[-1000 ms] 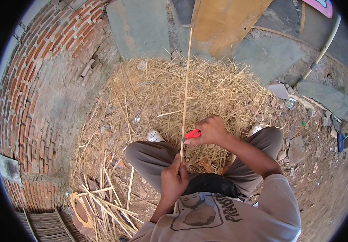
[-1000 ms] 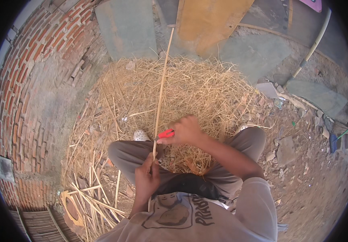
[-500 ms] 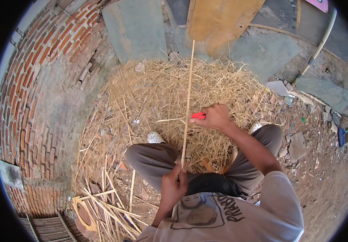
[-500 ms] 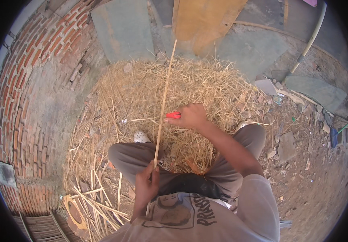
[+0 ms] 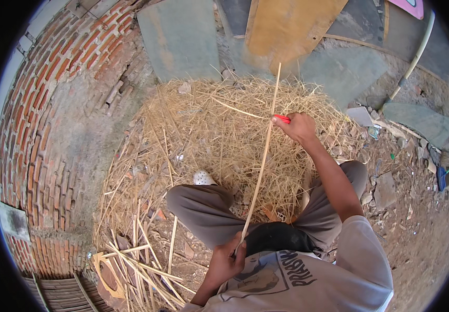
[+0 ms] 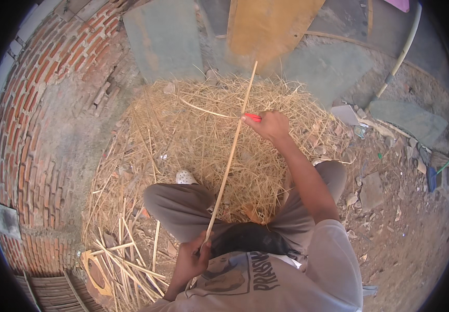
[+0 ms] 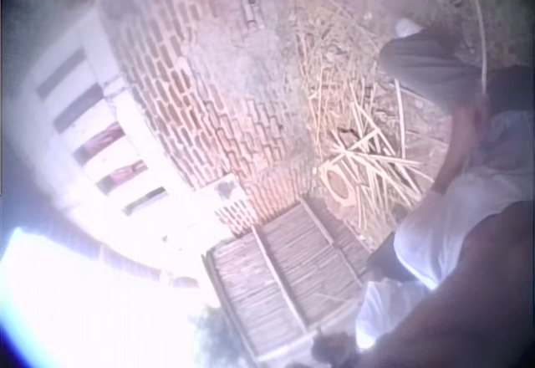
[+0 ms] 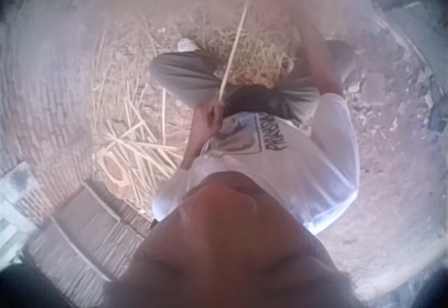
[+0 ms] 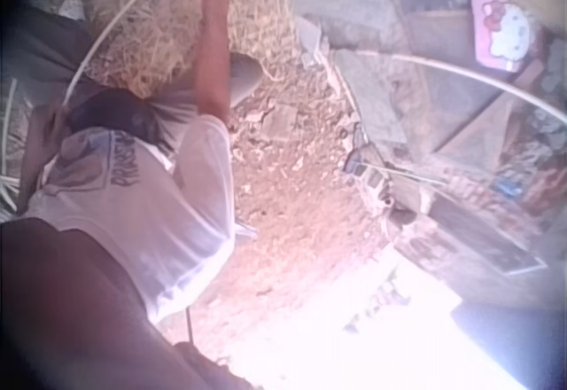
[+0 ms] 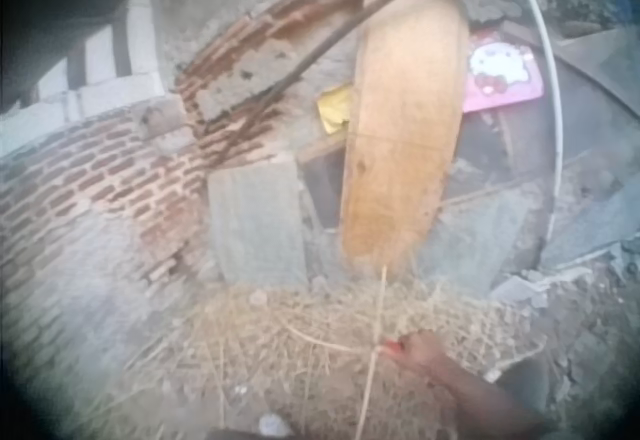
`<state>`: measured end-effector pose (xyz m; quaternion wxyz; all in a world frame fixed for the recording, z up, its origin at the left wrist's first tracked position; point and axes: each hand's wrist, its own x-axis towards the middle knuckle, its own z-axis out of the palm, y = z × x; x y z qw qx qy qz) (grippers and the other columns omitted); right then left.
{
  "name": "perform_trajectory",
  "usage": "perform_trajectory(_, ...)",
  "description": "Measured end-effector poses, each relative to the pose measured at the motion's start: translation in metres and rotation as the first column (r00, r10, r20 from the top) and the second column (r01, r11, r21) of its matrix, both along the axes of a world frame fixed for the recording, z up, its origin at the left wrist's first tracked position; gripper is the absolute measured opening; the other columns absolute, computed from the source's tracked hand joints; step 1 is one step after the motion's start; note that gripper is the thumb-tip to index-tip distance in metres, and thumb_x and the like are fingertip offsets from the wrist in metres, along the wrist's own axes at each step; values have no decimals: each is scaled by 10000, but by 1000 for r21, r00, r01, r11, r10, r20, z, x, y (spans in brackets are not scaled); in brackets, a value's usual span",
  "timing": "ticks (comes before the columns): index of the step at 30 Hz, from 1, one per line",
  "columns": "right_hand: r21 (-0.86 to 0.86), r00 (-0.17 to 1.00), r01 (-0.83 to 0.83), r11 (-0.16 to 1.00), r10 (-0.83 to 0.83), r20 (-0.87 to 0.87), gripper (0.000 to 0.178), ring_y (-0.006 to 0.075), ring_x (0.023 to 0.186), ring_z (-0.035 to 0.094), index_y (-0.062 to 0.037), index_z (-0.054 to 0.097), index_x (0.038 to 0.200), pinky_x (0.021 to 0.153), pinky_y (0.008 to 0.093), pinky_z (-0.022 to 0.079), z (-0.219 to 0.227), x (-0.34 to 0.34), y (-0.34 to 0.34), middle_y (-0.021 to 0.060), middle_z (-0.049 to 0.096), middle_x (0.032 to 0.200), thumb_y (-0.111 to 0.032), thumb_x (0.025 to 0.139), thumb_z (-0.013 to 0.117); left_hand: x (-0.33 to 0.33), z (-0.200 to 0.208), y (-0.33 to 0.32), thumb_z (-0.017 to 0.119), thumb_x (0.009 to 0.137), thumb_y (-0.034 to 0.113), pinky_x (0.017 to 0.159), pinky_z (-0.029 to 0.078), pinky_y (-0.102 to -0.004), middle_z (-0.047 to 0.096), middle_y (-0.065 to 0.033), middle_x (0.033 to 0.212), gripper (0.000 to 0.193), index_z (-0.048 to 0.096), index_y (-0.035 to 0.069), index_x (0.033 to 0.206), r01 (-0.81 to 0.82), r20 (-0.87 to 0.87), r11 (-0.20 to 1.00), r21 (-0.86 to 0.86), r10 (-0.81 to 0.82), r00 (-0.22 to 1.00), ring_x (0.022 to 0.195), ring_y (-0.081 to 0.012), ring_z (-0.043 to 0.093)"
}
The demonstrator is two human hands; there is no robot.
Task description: The person sits on the ground and uses a red utility knife to shave the surface of a long bamboo stick. They hold the stick with one hand and scrape along its length with the knife in the other hand, creating a pile of shavings.
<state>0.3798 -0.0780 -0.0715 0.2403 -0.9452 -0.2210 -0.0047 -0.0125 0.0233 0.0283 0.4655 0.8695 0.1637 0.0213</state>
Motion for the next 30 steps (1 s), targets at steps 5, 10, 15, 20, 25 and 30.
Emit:
perform_trajectory(5,26,984,169,985,-168,-58,846,313,614,664,-65,737,746,587,420,513,7,33,-18,135,626,574,-842,775,404,-26,5,7,577,899,48,517,430,-242,573,-100,601,258,630,0,1146,22,-94,997,-72,-29,995,520,-97,540)
perform_trajectory(10,11,943,323,946,-321,-89,924,367,838,682,-3,728,843,731,466,515,20,68,-41,226,678,807,-853,774,371,-64,17,18,602,894,63,521,469,-260,606,-163,621,272,632,-1,1157,81,-187,992,-93,-98,978,498,-136,580)
perform_trajectory(15,-26,846,517,855,-516,-136,995,401,1018,644,55,691,988,883,466,481,11,116,-120,298,661,1011,-854,775,346,-97,11,25,554,943,87,512,433,-230,554,-25,565,280,623,40,1210,43,-174,981,-191,-76,982,533,-42,524)
perform_trajectory(20,-21,911,388,921,-387,-144,938,368,784,671,39,675,714,772,475,493,19,91,-114,250,678,780,-848,777,377,-59,-8,31,529,979,97,452,263,-189,430,56,541,229,637,-3,1154,-141,-87,918,-371,116,989,486,5,361)
perform_trajectory(25,171,955,-184,968,217,-201,844,169,475,515,-93,618,573,462,383,428,34,-22,-22,28,465,473,-857,799,341,32,-47,34,479,1019,185,391,243,-202,381,50,514,281,594,0,1198,-183,63,674,-716,323,944,414,-25,317)
perform_trajectory(30,253,847,-532,808,507,159,639,250,459,578,-101,685,674,468,385,457,16,-93,10,84,549,492,-722,782,578,109,-51,23,474,1019,170,392,259,-214,365,38,515,278,583,-14,1198,-112,121,560,-821,362,924,415,-36,324)
